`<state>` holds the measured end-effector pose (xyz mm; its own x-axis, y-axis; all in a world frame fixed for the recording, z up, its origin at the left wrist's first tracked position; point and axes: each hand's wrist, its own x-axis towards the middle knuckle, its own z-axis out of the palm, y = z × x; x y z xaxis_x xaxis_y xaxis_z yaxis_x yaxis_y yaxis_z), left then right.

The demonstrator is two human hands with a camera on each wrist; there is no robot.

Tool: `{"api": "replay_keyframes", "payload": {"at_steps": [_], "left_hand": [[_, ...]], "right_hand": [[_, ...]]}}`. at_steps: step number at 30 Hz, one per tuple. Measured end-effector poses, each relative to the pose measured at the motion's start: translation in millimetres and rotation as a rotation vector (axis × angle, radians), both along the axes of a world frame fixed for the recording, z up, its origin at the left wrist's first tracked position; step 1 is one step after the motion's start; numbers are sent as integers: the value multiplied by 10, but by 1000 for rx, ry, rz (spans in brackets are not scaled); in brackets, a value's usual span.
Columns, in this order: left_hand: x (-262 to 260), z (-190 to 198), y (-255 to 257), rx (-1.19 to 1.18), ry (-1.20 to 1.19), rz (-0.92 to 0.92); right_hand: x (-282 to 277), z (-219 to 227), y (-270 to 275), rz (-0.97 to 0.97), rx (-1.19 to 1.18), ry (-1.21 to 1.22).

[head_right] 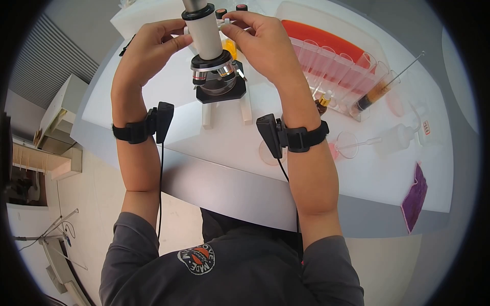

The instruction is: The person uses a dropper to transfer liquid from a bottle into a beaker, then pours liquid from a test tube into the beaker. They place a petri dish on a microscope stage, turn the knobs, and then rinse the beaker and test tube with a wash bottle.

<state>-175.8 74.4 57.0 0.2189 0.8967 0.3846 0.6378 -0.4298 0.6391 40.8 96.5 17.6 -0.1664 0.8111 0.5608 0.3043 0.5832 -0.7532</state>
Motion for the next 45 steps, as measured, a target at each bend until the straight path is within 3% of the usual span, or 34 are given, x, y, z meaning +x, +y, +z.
{"api": "replay_keyframes", "payload": {"at_steps": [45], "left_hand": [[-31, -95, 73, -3, -31, -23]], "right_hand": [[-57, -53, 61, 11, -76, 21]]}}
